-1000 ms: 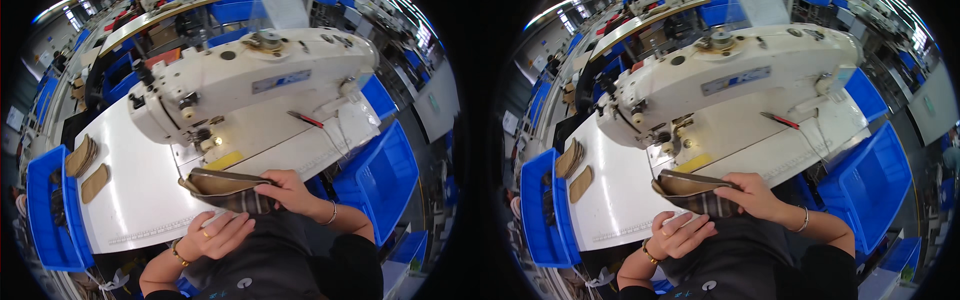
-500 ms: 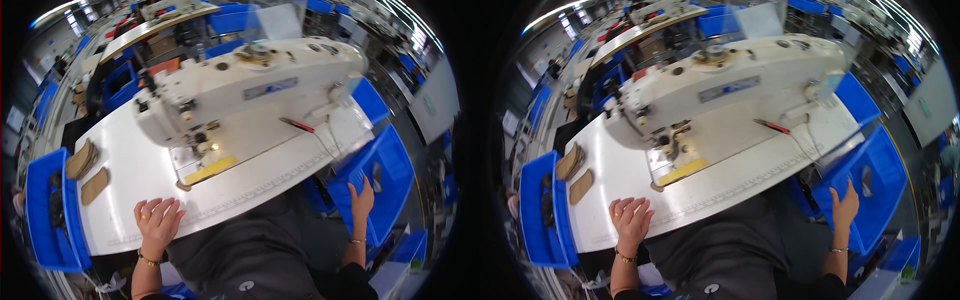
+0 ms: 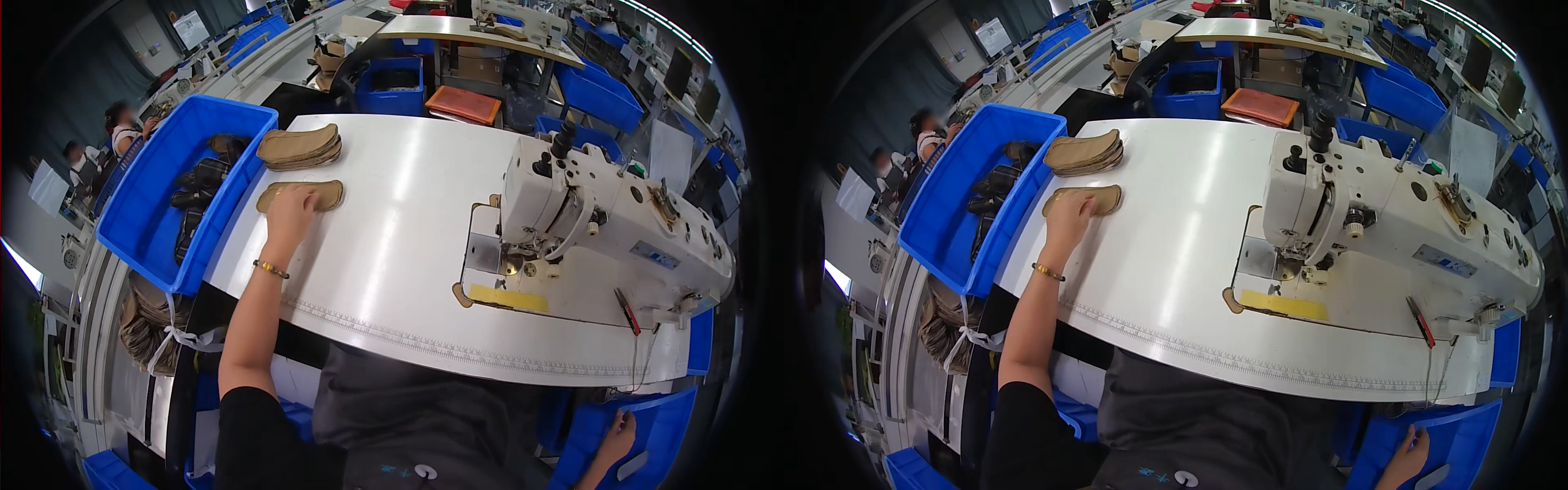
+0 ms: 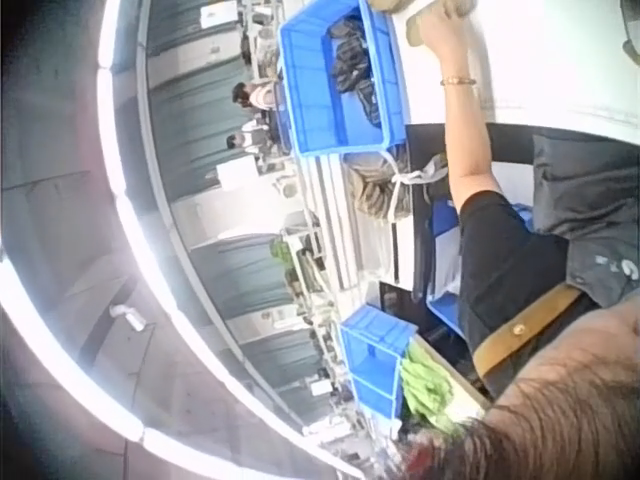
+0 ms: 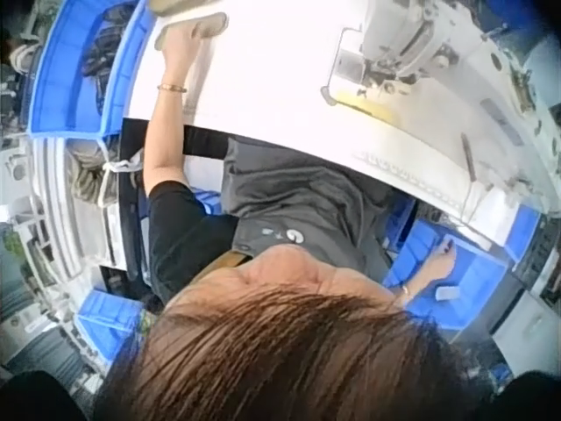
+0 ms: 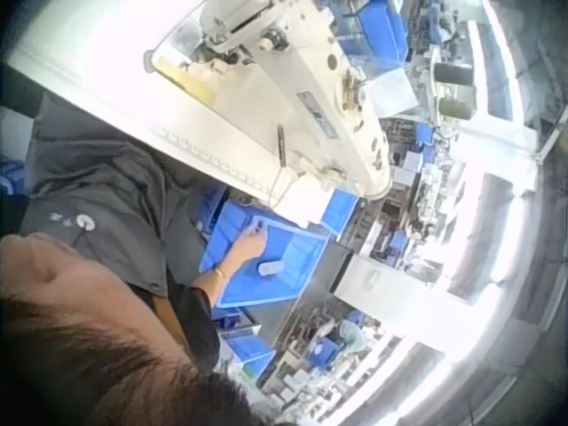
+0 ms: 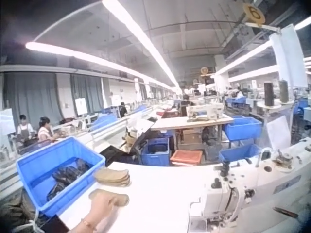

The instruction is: Sewing parts of a slipper or shoe together using an industrial sewing machine in a factory.

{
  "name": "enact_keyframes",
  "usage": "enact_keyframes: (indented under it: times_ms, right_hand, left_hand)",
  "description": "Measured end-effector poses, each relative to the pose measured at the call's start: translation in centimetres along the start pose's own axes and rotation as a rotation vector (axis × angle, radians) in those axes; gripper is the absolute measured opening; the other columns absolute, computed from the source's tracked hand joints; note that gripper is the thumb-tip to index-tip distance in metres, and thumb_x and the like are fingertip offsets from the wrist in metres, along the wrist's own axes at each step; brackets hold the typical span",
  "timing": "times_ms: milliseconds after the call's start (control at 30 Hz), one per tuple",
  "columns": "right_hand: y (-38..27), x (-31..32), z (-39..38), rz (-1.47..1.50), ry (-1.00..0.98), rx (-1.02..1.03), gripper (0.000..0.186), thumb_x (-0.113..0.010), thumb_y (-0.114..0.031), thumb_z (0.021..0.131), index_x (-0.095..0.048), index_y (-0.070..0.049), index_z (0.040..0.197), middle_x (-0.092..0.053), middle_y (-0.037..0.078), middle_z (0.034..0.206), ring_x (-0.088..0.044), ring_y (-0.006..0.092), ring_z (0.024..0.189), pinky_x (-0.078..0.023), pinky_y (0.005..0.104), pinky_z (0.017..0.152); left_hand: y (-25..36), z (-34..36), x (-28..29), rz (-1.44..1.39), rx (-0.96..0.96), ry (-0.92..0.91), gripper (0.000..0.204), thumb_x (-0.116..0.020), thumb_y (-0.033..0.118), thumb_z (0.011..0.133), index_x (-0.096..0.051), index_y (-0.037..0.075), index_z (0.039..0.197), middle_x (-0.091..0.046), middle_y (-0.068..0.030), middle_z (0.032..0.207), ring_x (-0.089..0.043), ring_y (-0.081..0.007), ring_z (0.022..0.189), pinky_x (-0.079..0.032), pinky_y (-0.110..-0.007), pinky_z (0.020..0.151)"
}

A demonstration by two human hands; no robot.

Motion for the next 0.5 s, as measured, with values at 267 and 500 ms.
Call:
enact_keyframes:
  times_ms: [267, 500]
  right_hand:
    - [-13.7, 2.6, -1.3, 0.341, 0.341, 0.763, 0.013, -0.062, -0.005, 0.093, -0.065, 0.004, 0.102, -0.066, 0.017, 0.097, -0.063, 0.0302, 0.086, -0.050, 0.0366, 0.080]
    - [-40.2, 1.3, -14.0, 0.506, -0.218, 1.610, 0.041, -0.077, -0.019, 0.074, -0.065, -0.003, 0.110, -0.062, 0.014, 0.120, -0.060, 0.0339, 0.104, -0.047, 0.0453, 0.091]
  left_hand:
    - [-2.5, 1.2, -2.5, -0.228, 0.164, -0.213, 0.019, -0.077, 0.020, 0.078, -0.071, 0.006, 0.089, -0.067, -0.0120, 0.094, -0.061, -0.0293, 0.092, -0.049, -0.041, 0.081]
    - [4.1, -2.0, -1.9, -0.398, -0.028, -0.351, 0.020, -0.074, 0.024, 0.083, -0.065, 0.008, 0.091, -0.065, -0.0106, 0.093, -0.059, -0.0292, 0.095, -0.047, -0.040, 0.085]
Point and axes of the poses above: each hand's wrist, its own z-axis towards the middle knuckle, its own x-axis out of the back of the hand, y = z × x, the point moved 5 cm from there along z, towards the middle knuckle
